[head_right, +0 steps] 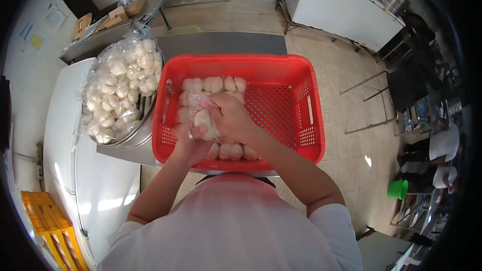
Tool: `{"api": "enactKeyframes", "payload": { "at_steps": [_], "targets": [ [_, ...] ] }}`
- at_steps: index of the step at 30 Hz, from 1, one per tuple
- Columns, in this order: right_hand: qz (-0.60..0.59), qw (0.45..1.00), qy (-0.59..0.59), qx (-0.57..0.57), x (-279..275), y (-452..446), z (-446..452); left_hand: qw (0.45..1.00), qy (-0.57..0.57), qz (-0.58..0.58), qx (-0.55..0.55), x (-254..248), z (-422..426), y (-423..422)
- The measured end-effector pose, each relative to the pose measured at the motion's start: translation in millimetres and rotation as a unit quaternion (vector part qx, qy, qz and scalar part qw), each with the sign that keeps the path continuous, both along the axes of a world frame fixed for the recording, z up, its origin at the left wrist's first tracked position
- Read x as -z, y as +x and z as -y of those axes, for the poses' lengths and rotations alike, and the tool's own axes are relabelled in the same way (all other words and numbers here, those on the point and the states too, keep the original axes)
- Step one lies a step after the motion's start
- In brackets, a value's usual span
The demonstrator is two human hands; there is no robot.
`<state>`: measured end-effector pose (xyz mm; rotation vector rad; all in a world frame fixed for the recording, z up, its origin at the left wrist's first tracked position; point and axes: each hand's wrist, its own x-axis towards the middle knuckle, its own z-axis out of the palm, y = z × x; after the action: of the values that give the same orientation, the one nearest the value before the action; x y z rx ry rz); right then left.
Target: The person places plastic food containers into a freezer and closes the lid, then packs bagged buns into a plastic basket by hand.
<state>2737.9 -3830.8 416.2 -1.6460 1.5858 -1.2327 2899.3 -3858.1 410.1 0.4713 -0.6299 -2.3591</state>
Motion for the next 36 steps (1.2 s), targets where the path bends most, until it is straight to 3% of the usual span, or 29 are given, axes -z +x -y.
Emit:
{"api": "enactKeyframes", "payload": {
  "at_steps": [2,6,9,11,13,16,18,21,23,24,26,29,30,36],
  "targets": [
    [0.036,0.997,0.07,0.004,-5,-6,-6,0.994,-0.108,0.026,-0.001,2,-9,-2],
    [0.254,0.947,0.196,0.001,-10,-13,-17,0.988,-0.049,0.136,0.046,21,-2,-8],
    [0.042,0.998,0.028,-0.032,0,-20,-31,0.986,0.021,0.137,0.096,23,1,-19],
    [-0.142,0.987,-0.066,-0.039,-10,-27,-45,0.975,0.041,0.111,0.19,29,4,-23],
    [-0.233,0.969,-0.069,-0.04,-22,-36,-56,0.961,0.069,0.11,0.246,14,8,-28],
    [-0.205,0.978,0.027,0.0,-33,-54,-67,0.945,0.099,0.102,0.293,-13,14,-46],
    [-0.144,0.986,0.049,0.067,-43,-66,-71,0.933,0.042,0.155,0.321,-11,23,-61],
    [-0.238,0.919,0.297,0.107,-28,-114,-71,0.872,-0.192,0.302,0.333,13,31,-73],
    [-0.215,0.854,0.47,-0.065,-14,-134,-67,0.796,-0.379,0.371,0.291,25,22,-73],
    [-0.198,0.801,0.545,-0.15,-3,-140,-68,0.798,-0.365,0.374,0.3,25,18,-72],
    [-0.155,0.765,0.59,-0.206,69,-146,-84,0.802,-0.333,0.383,0.315,22,11,-68],
    [-0.267,0.809,0.481,-0.208,163,-159,-114,0.816,-0.318,0.382,0.294,27,5,-65],
    [-0.208,0.746,0.59,-0.228,130,-150,-99,0.83,-0.31,0.365,0.287,30,6,-62],
    [-0.117,0.788,0.573,-0.19,113,-138,-88,0.87,-0.29,0.325,0.231,47,9,-42]
  ]
}}
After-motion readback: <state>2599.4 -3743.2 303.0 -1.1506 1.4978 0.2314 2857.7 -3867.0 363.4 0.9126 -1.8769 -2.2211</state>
